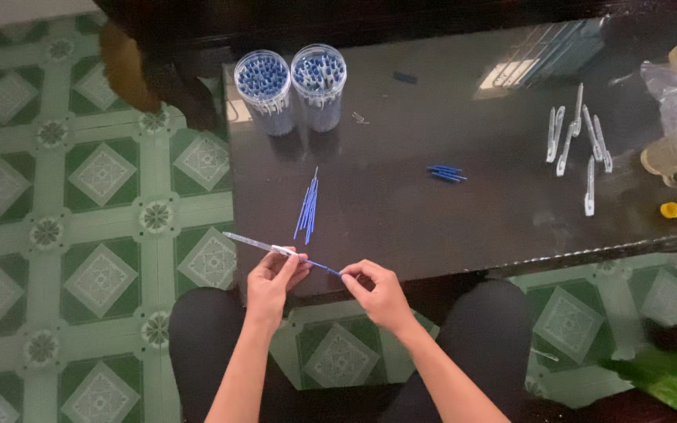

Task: The person assembles ballpoint pens by hand, inserting blue ink cartridges into clear plastic pen barrels and then attaching plastic caps and tips.

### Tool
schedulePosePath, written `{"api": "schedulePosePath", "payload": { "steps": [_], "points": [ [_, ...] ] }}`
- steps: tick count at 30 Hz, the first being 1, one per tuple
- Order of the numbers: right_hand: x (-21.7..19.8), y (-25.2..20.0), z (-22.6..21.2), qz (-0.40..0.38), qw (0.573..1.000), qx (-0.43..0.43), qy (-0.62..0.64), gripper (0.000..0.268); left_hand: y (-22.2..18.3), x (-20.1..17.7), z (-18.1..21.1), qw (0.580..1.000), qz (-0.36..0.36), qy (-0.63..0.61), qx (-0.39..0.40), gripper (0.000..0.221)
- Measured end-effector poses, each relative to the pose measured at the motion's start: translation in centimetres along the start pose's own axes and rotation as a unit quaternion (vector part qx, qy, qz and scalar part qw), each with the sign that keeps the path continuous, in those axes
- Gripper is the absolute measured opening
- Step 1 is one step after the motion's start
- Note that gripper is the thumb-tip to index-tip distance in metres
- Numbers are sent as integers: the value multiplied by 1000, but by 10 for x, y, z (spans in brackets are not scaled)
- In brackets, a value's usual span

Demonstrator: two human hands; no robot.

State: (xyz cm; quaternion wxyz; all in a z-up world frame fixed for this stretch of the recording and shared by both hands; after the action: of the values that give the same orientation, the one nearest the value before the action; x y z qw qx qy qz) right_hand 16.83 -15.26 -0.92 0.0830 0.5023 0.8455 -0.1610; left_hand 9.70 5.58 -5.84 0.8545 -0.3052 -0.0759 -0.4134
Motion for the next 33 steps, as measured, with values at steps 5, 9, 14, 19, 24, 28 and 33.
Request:
{"api": "schedulePosePath", "payload": {
  "steps": [5, 9, 14, 19, 24, 28, 33],
  "points": [
    [0, 2, -5, -8, 1000, -5, 3, 11, 0, 1, -3, 1000, -10, 10, -9, 19],
    [-2, -2, -8, 0, 1000, 0, 3, 11, -4, 5, 6, 1000, -10, 12, -7, 20],
    [0, -2, -13, -4, 1000, -19, -2, 12, -4, 13, -6, 998, -47, 35, -10, 21],
    [0, -1, -16, 16, 999, -29, -1, 9, -18, 30, -21, 993, -84, 81, -16, 19],
    [-1, -3, -20, 20, 999, -27, 0, 7, -27, 40, -17, 983, -104, 148, -9, 19],
    [-5, -2, -12, 11, 999, 12, 42, 12, -22, 30, -4, 991, -71, 116, 7, 21],
    [0, -3, -20, 6, 1000, 15, 23, 7, -30, 36, -4, 988, -66, 136, 14, 20]
  ]
}}
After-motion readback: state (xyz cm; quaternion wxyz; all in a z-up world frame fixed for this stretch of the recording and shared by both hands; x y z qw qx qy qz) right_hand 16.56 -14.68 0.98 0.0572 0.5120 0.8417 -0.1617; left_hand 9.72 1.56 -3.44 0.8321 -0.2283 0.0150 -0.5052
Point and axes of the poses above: each hand's wrist, its own y-axis towards the middle knuckle, its own x-axis out of the palm, z = x × y, the point moved 8 cm from there along y, towards the middle knuckle, and after that the axes turned 4 degrees about -y, right-handed, at the moved point
